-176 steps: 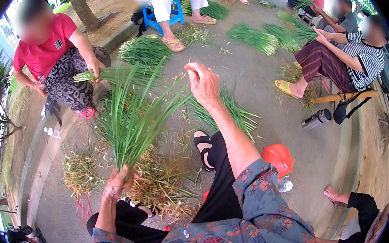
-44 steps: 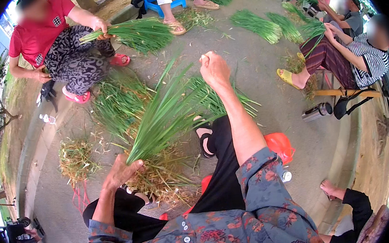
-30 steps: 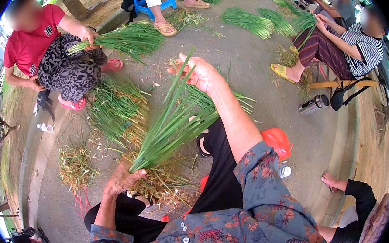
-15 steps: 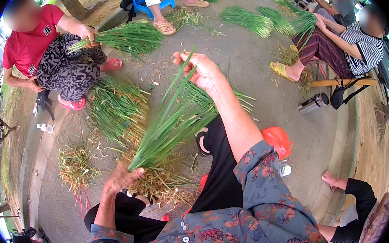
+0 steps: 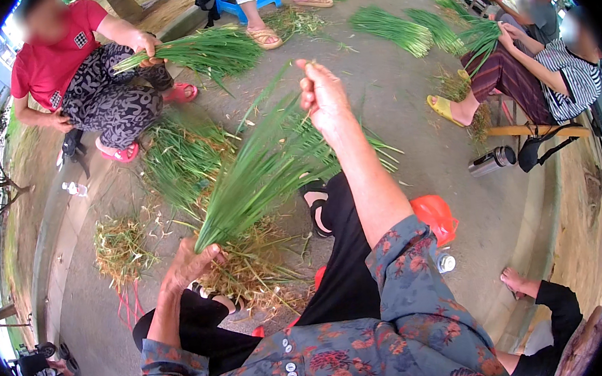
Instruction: The person holds a bundle of green stalks and picks off individual leaves or small damaged pieces by hand, then places the bundle down and picks up a new one.
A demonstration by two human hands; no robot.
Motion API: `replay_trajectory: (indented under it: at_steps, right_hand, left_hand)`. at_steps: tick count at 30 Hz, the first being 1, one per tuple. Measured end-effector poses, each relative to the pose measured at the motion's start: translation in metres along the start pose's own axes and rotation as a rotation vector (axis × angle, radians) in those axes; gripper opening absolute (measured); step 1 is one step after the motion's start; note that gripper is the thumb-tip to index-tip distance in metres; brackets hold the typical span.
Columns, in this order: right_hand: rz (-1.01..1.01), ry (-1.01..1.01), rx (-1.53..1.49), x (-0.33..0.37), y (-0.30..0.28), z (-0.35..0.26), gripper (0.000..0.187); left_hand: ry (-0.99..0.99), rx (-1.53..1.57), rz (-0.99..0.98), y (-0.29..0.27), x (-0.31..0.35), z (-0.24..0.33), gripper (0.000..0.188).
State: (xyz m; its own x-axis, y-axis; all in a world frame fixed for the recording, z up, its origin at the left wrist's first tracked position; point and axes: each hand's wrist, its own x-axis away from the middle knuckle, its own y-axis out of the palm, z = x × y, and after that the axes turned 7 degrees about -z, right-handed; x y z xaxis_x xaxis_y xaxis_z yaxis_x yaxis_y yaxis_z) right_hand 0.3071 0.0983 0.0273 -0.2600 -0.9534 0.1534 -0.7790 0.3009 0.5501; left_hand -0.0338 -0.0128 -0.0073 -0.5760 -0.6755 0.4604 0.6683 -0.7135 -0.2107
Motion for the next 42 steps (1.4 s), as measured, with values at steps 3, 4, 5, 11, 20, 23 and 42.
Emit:
replay_trajectory:
  at_steps: [3,4,5,11,20,23,42]
  right_hand:
    - [0.045,-0.135,-0.035,-0.001,-0.006,-0.007,0.021]
    - [0.05,-0.124,-0.025,0.0,-0.005,-0.008,0.021]
    - [0.055,-0.113,-0.014,0.002,-0.004,-0.009,0.022]
    - [-0.185,0.019,0.221,0.021,0.011,0.0,0.028]
    - [-0.767,0.108,0.655,0.045,0.031,0.01,0.011]
    - [-0.494,0.007,0.619,0.036,0.026,0.011,0.011]
    - [0.011,-0.551,0.617,0.017,0.019,0.01,0.007]
  left_hand:
    - [-0.003,0.105,0.027,-0.003,0.001,-0.001,0.054]
    - [-0.009,0.137,0.031,-0.006,0.002,0.002,0.054]
    - [0.041,0.211,0.053,-0.003,0.002,0.007,0.054]
    - [0.084,0.373,0.158,-0.007,-0.003,0.0,0.056]
    - [0.032,0.538,0.139,-0.015,0.003,0.005,0.057]
    - [0.048,0.577,0.111,-0.016,0.004,0.003,0.056]
    - [0.07,0.54,0.035,-0.011,0.003,0.001,0.061]
